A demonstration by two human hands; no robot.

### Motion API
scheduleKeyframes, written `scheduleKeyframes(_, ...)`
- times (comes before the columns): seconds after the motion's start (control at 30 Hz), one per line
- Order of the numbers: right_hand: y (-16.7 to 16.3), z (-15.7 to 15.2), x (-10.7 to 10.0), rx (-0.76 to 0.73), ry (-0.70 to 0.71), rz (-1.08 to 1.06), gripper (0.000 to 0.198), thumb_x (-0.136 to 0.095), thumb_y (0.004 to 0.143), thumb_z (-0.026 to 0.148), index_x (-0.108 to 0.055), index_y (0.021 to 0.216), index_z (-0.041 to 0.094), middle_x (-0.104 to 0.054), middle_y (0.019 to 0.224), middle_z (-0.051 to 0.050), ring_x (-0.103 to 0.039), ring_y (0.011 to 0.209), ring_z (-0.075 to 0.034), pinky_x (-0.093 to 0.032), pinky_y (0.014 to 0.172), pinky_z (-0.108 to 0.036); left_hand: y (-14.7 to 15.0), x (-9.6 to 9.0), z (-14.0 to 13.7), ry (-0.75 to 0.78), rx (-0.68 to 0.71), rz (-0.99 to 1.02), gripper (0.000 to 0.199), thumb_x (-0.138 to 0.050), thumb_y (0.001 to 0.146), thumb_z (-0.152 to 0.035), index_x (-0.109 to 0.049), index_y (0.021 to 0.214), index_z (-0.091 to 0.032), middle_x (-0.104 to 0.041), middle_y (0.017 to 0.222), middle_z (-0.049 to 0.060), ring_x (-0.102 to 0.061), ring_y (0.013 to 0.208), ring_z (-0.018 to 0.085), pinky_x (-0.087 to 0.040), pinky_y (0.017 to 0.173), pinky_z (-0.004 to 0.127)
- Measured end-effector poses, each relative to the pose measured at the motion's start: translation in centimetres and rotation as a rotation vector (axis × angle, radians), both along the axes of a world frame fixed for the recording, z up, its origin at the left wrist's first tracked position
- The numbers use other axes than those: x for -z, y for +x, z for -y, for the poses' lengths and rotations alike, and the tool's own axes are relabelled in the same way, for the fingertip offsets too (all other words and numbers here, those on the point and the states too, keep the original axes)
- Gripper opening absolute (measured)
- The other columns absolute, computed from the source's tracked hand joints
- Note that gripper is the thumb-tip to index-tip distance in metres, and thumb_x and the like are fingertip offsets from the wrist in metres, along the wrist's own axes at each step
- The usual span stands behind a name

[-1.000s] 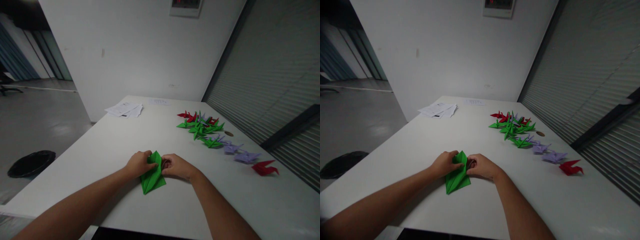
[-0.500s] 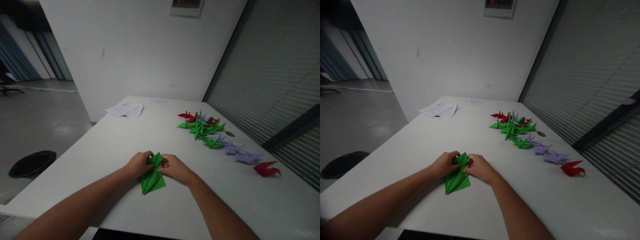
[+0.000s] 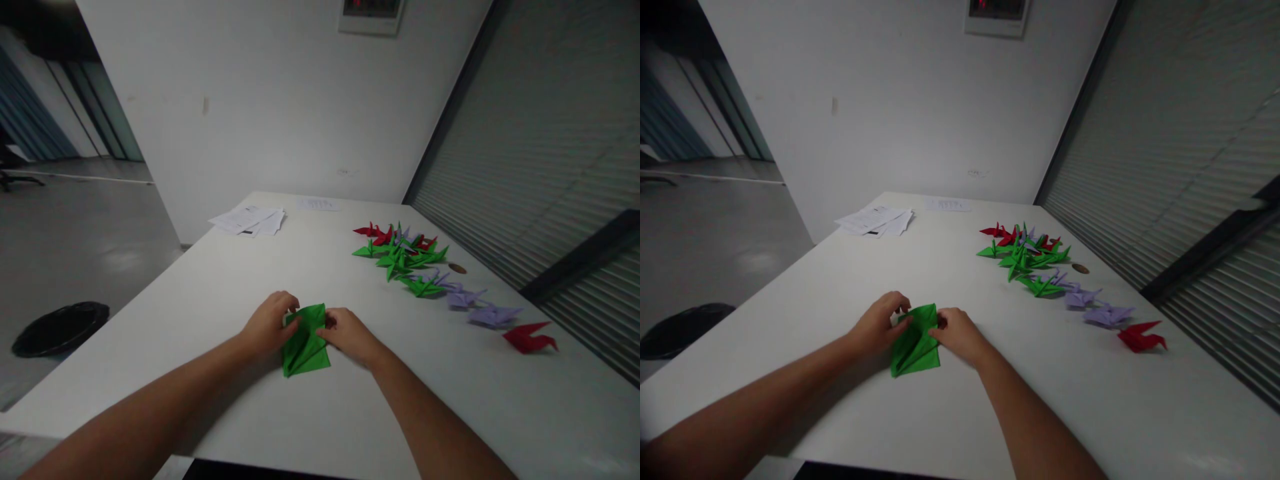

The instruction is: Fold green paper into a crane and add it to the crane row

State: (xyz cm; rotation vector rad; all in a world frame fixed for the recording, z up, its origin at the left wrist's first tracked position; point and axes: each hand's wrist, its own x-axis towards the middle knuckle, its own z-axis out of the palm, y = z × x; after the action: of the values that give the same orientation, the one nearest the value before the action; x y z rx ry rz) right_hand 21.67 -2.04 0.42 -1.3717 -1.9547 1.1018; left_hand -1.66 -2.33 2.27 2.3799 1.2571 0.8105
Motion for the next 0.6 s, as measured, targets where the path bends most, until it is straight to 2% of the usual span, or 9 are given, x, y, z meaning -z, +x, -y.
scheduleKeyframes(0.07, 0.2, 0.0, 0.1, 0.032, -0.047, -0.015, 0.006, -0.069, 0.081, 0.019, -0.071, 0.083, 0.015, -0.066, 0.068, -0.001, -0.055, 0.058, -0.013, -0.037, 0.052, -0.023, 0.0, -0.8, 1.1, 0.154, 0.174, -0.066, 0.011, -0.054, 0.094, -0.025, -0.064, 0.095, -0.020, -0.068, 0.095, 0.010, -0.062, 0.094, 0.025, -0.050, 0.084, 0.037)
scheduleKeyframes(0.17, 0.5, -0.1, 0.2, 0.090, -0.107, -0.029, 0.006, -0.067, 0.081, 0.019, -0.069, 0.084, 0.014, -0.061, 0.062, 0.001, -0.051, 0.048, -0.010, -0.034, 0.046, -0.022, 1.0, -1.7, 3.1, 0.266, 0.539, -0.289, 0.018, -0.050, 0.098, -0.020, -0.065, 0.088, -0.020, -0.068, 0.096, 0.010, -0.062, 0.095, 0.024, -0.050, 0.092, 0.039)
scheduleKeyframes(0.2, 0.6, -0.2, 0.1, 0.099, -0.117, -0.036, 0.006, -0.067, 0.081, 0.018, -0.068, 0.085, 0.014, -0.061, 0.063, 0.002, -0.051, 0.046, -0.010, -0.034, 0.044, -0.021, 1.4, -1.8, 3.7, 0.293, 0.565, -0.347, 0.016, -0.051, 0.099, -0.021, -0.066, 0.091, -0.020, -0.068, 0.099, 0.010, -0.061, 0.098, 0.025, -0.050, 0.093, 0.041)
scheduleKeyframes(0.3, 1.2, -0.5, 0.0, 0.114, -0.124, -0.023, 0.005, -0.065, 0.082, 0.017, -0.068, 0.084, 0.015, -0.061, 0.063, 0.001, -0.052, 0.045, -0.010, -0.035, 0.042, -0.021, 2.5, -1.4, 4.5, 0.270, 0.402, -0.435, 0.014, -0.057, 0.096, -0.023, -0.065, 0.108, -0.020, -0.064, 0.115, 0.013, -0.060, 0.105, 0.029, -0.053, 0.092, 0.043)
scheduleKeyframes(0.37, 1.6, -0.7, -0.2, 0.140, -0.109, 0.015, 0.002, -0.065, 0.082, 0.017, -0.067, 0.082, 0.016, -0.061, 0.061, 0.001, -0.052, 0.044, -0.010, -0.034, 0.042, -0.022, 2.7, -0.9, 4.3, 0.204, 0.331, -0.474, 0.019, -0.061, 0.094, -0.024, -0.064, 0.112, -0.020, -0.063, 0.115, 0.013, -0.060, 0.103, 0.029, -0.055, 0.089, 0.043)
scheduleKeyframes(0.47, 2.0, -1.0, -0.3, 0.200, -0.087, 0.092, 0.007, -0.066, 0.084, 0.018, -0.064, 0.078, 0.017, -0.060, 0.057, 0.002, -0.052, 0.041, -0.011, -0.033, 0.042, -0.023, 2.5, -0.3, 3.6, 0.127, 0.337, -0.500, 0.020, -0.062, 0.093, -0.026, -0.064, 0.112, -0.020, -0.064, 0.109, 0.011, -0.061, 0.099, 0.028, -0.056, 0.086, 0.042)
scheduleKeyframes(0.6, 2.1, -1.0, -0.3, 0.244, -0.043, 0.208, 0.013, -0.067, 0.085, 0.019, -0.064, 0.072, 0.018, -0.060, 0.053, 0.001, -0.053, 0.043, -0.012, -0.033, 0.047, -0.025, 2.4, 0.0, 3.3, 0.137, 0.378, -0.471, 0.030, -0.060, 0.094, -0.025, -0.063, 0.123, -0.018, -0.066, 0.110, 0.011, -0.060, 0.099, 0.027, -0.056, 0.087, 0.042)
